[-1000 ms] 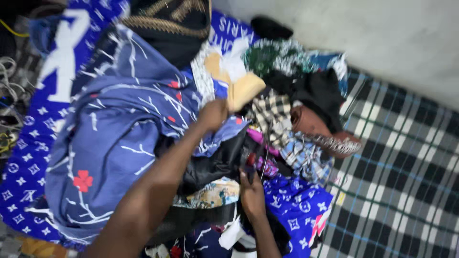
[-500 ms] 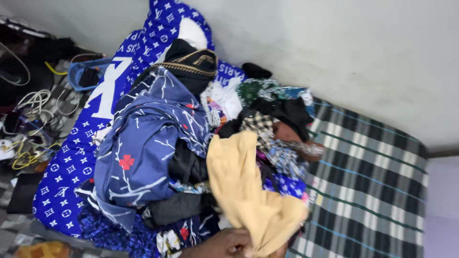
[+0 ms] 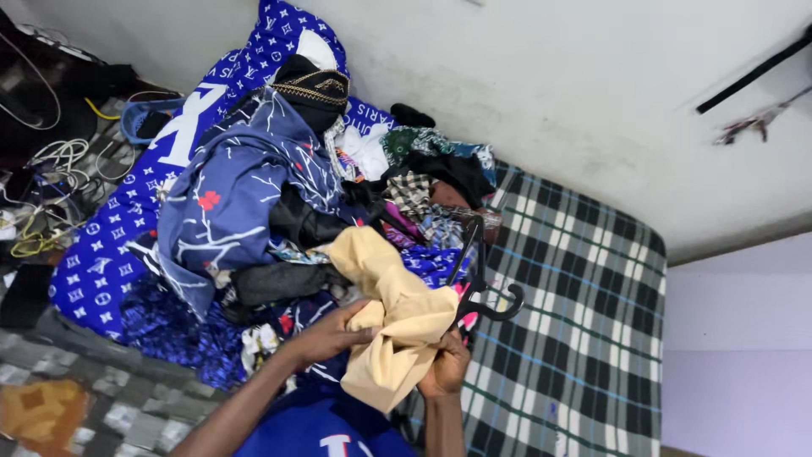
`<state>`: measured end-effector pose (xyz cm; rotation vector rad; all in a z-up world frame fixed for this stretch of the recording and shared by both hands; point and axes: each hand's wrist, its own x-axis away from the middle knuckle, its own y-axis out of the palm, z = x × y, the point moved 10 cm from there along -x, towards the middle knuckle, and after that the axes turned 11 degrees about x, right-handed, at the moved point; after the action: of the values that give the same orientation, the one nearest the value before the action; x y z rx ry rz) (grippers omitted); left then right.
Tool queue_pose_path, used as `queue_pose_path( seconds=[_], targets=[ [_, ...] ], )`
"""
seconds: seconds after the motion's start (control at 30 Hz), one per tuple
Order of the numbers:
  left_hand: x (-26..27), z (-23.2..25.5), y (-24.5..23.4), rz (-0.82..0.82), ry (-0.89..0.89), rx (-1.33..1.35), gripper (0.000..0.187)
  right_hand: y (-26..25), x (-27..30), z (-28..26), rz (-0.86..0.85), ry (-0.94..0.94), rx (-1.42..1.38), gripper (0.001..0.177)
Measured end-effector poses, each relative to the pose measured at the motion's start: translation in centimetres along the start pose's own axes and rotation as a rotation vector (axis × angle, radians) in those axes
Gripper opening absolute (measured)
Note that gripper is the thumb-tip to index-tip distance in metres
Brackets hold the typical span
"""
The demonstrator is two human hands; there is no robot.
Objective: The person takes various shirts and pants from a bed, places them onto hangers by hand, and hangs them on a closet rod.
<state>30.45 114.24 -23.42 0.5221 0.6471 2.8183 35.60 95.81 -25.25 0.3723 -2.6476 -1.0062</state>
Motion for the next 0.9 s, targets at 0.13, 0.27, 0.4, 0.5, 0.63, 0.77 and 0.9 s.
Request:
queue_pose_path(
  seconds=[0.13, 0.27, 0.4, 0.5, 0.63, 0.77, 0.9],
  targets=[
    [1.8, -2.4, 3.0, 0.200, -0.015, 0.138, 0.050, -1.1, 1.5, -4.8, 0.012, -0.066, -0.017, 0.056],
    [4.0, -1.5, -0.5, 0.440, 0.226, 0.435, 0.042, -1.4, 2.3, -10.2, 0.024, -0.195, -0.065, 0.053],
    [7.1, 5.2, -1.7, 0.262, 0.413, 0.353, 0.040, 2.1, 1.8, -13.8, -0.095, -0.264, -0.086, 0.050],
    [7.9, 4.4, -0.1, 0.107, -0.098, -0.543, 0.042, 5.1, 2.4, -14.4, -0.226, -0.225, -0.064, 0.047],
    [4.0, 7.2, 1.8, 0.199, 0.234, -0.493, 0.044, 9.1, 4.7, -12.1, -0.426, -0.096, 0.000, 0.044],
    [-1.9, 2.9, 6.6, -0.238, 0.106, 0.500, 0.058, 13.6, 6.7, -7.5, -0.647, 0.073, 0.448, 0.041],
    [-3.0, 2.8, 7.5, -0.381, 0.174, 0.862, 0.049, 11.0, 9.0, -4.7, -0.508, 0.228, 0.973, 0.028]
  ],
)
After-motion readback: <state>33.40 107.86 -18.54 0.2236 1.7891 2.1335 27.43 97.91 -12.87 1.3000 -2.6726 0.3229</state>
